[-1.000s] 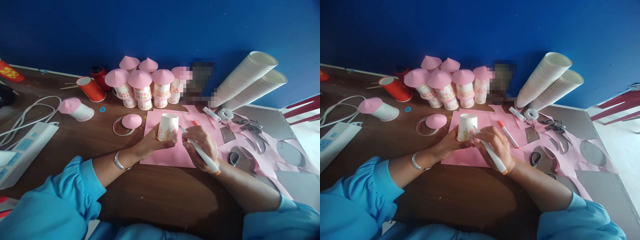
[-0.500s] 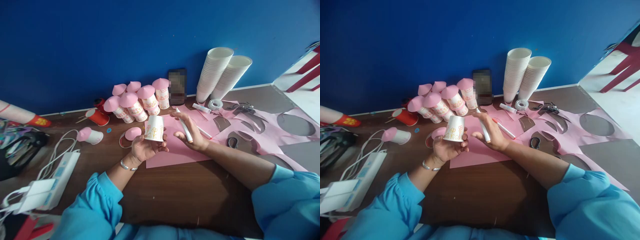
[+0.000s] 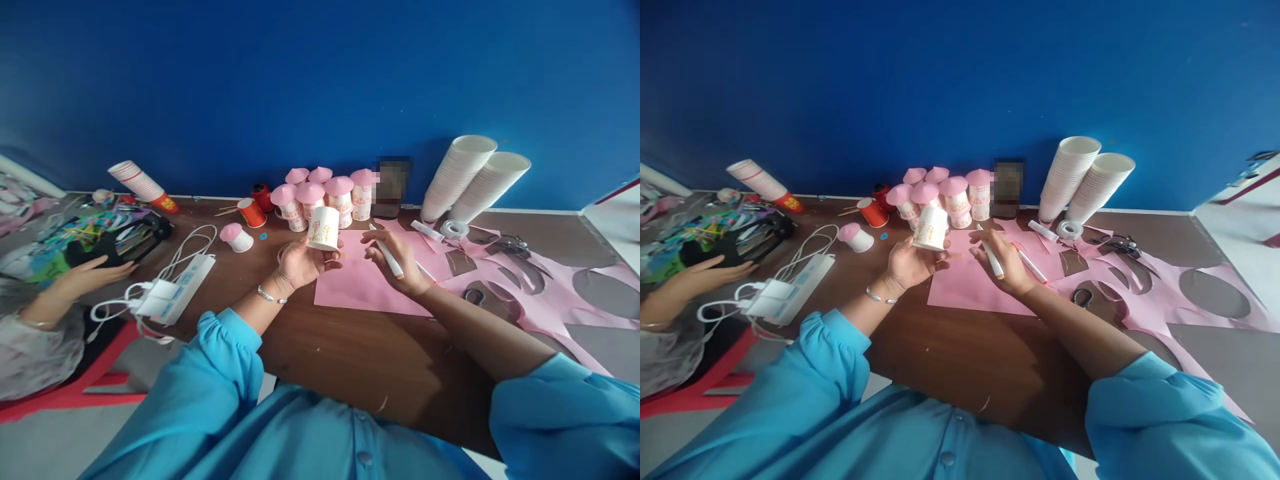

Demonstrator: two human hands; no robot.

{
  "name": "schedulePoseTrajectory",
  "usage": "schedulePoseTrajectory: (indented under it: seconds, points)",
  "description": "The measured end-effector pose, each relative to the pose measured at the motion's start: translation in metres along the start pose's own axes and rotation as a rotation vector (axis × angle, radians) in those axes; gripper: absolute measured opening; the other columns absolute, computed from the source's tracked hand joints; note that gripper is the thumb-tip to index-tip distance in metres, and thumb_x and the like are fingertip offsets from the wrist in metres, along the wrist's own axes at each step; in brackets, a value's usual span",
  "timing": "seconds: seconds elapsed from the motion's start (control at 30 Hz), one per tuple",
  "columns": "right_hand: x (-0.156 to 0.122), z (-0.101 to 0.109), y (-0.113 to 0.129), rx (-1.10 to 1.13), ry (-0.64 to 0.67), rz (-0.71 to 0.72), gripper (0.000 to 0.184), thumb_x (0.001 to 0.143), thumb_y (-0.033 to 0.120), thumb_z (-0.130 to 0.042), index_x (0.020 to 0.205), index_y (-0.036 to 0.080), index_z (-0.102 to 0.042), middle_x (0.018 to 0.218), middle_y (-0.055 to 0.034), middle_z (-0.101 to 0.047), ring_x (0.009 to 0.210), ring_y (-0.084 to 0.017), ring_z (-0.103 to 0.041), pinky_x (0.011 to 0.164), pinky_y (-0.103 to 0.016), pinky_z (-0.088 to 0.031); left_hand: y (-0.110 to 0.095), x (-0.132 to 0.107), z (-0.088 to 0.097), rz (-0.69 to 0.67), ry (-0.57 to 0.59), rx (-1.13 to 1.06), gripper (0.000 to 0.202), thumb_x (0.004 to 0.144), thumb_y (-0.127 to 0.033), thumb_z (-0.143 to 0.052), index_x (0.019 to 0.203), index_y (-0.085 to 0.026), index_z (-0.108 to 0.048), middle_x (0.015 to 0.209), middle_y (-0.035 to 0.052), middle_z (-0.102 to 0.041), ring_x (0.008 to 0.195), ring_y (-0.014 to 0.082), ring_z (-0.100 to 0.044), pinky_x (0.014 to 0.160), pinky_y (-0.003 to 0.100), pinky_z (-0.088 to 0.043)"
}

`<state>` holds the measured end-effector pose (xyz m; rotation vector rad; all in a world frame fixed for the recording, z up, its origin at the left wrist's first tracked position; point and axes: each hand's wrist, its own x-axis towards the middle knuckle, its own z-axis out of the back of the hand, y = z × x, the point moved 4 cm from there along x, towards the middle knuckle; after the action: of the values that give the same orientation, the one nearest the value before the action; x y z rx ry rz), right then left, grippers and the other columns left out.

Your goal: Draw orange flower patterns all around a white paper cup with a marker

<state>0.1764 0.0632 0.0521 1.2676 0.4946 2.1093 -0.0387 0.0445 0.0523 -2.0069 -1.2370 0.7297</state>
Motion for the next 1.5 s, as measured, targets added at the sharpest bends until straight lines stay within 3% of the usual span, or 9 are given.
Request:
schedulePoseTrajectory:
  seconds: [0.13,0.23,0.4,0.6,0.8,0.9,1.03,1.2,1.5]
  points:
    - [-0.005,0.002,0.015,-0.068,0.248,0.058,0.031,0.102,0.043,-0.063,0.126,0.024,-0.062,0.116,-0.011,-0.077,0.102,-0.026,-0.076,0.087,-0.045,-0.063,-0.008,-0.007,0.005,-0.089,-0.065,-0.03,0.059,0.07,-0.05,-0.084,0.112,-0.012,-0.07,0.101,0.0111,-0.079,0.08,0.0194,-0.07,0.08,0.038,-0.06]
    - [-0.03,0.001,0.02,-0.143,0.419,0.177,0.053,0.095,0.046,-0.073,0.139,0.023,-0.056,0.146,-0.0176,-0.066,0.144,-0.036,-0.056,0.112,-0.061,-0.054,-0.008,-0.01,0.01,-0.11,-0.093,-0.053,0.046,0.075,-0.045,-0.082,0.105,-0.012,-0.072,0.101,0.0117,-0.08,0.079,0.0192,-0.071,0.079,0.037,-0.061]
    - [-0.082,-0.017,0.006,-0.298,0.553,-0.003,0.07,0.095,0.048,-0.071,0.153,0.02,-0.044,0.162,-0.0211,-0.051,0.155,-0.039,-0.043,0.121,-0.066,-0.047,-0.008,-0.009,0.011,-0.171,-0.086,0.004,0.037,0.072,-0.038,-0.084,0.098,-0.014,-0.072,0.098,0.0111,-0.08,0.08,0.021,-0.072,0.079,0.039,-0.061]
    - [-0.094,-0.035,0.013,-0.363,0.435,0.006,0.062,0.1,0.041,-0.064,0.154,0.019,-0.042,0.151,-0.0231,-0.061,0.147,-0.039,-0.055,0.121,-0.069,-0.047,-0.003,-0.004,0.004,-0.244,-0.016,0.071,0.041,0.071,-0.042,-0.088,0.101,-0.018,-0.073,0.101,0.0094,-0.081,0.087,0.0247,-0.076,0.091,0.048,-0.062]
    - [-0.075,-0.009,0.027,-0.157,0.255,-0.152,0.048,0.102,0.032,-0.063,0.147,0.028,-0.048,0.142,-0.0162,-0.067,0.138,-0.032,-0.063,0.109,-0.057,-0.061,0.008,-0.007,0.003,-0.167,0.098,0.11,0.048,0.076,-0.039,-0.086,0.118,-0.021,-0.071,0.113,0.0115,-0.08,0.099,0.0284,-0.076,0.091,0.048,-0.062]
    - [-0.064,0.003,0.036,-0.091,0.15,-0.229,0.055,0.1,0.032,-0.067,0.149,0.029,-0.042,0.154,-0.0179,-0.058,0.145,-0.033,-0.058,0.114,-0.059,-0.057,0.015,-0.007,-0.001,-0.132,0.118,0.136,0.052,0.077,-0.037,-0.086,0.123,-0.021,-0.068,0.119,0.0127,-0.078,0.108,0.0303,-0.074,0.09,0.047,-0.062]
    - [-0.044,0.005,0.044,-0.005,0.108,-0.157,0.082,0.091,0.036,-0.08,0.156,0.031,-0.03,0.166,-0.0184,-0.043,0.157,-0.035,-0.042,0.121,-0.064,-0.048,0.025,-0.006,-0.008,-0.108,0.094,0.182,0.048,0.08,-0.035,-0.084,0.122,-0.021,-0.066,0.119,0.0122,-0.076,0.114,0.0311,-0.071,0.091,0.046,-0.061]
    - [-0.028,-0.003,0.035,0.072,0.093,-0.073,0.09,0.089,0.038,-0.083,0.159,0.034,-0.026,0.173,-0.015,-0.032,0.162,-0.034,-0.032,0.128,-0.066,-0.039,0.033,-0.004,-0.01,-0.08,0.091,0.31,0.06,0.08,-0.036,-0.085,0.133,-0.023,-0.06,0.123,0.0102,-0.072,0.117,0.0308,-0.067,0.096,0.045,-0.056]
    - [-0.035,-0.01,0.016,0.156,0.01,-0.122,0.071,0.085,0.042,-0.086,0.142,0.036,-0.043,0.162,-0.0101,-0.051,0.152,-0.032,-0.049,0.126,-0.06,-0.045,0.042,-0.005,-0.005,-0.083,0.085,0.45,0.072,0.073,-0.043,-0.091,0.134,-0.025,-0.057,0.131,0.0092,-0.065,0.116,0.0281,-0.062,0.097,0.041,-0.051]
